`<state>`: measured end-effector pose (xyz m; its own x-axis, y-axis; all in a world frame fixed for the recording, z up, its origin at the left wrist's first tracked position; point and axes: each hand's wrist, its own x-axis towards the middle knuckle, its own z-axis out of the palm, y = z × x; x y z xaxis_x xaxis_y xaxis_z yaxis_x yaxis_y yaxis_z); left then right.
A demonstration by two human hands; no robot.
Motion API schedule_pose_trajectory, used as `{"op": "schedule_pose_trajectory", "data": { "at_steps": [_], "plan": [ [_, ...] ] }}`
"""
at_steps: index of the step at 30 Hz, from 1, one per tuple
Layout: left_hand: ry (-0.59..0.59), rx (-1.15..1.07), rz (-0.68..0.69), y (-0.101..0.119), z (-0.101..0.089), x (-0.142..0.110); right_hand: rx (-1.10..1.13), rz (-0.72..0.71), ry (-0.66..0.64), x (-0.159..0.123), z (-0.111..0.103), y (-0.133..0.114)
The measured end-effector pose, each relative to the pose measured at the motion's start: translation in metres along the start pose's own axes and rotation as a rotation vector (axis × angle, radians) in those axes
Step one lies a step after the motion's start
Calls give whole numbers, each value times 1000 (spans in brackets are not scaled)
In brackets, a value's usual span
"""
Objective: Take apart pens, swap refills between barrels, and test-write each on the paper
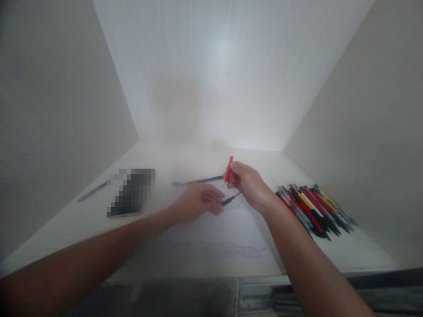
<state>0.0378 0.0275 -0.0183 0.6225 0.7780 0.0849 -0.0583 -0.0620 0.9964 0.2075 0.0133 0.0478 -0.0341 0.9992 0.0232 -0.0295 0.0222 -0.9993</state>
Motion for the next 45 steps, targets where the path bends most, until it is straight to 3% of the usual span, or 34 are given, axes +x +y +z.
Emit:
{"op": "schedule_pose_trajectory", "data": {
  "at_steps": [4,7,10,15,24,33,37,41,45],
  "plan": [
    [-9,-14,-27,3,1,-1,-6,32,-12,-2,2,5],
    [-53,98,-12,0,-1,-1,10,50,1,-2,1,7],
    [-69,218,14,-5,-5,1,73,58,38,-1,-1,7],
    [-78,233,30,-7,-7,4,214,72,74,0,-4,3],
    [-50,160,3,-6,-7,5,421,72,273,8,-14,-8],
    [36,210,-24,2,-12,5,490,120,412,16,-28,13],
    [132,292,-17,5,-21,7,392,136,350,16,-30,28],
    [224,372,34,5,-33,14,165,90,228,14,-32,42],
    [264,372,16,10,-40,17,19,23,192,14,-34,48]
  ]
}}
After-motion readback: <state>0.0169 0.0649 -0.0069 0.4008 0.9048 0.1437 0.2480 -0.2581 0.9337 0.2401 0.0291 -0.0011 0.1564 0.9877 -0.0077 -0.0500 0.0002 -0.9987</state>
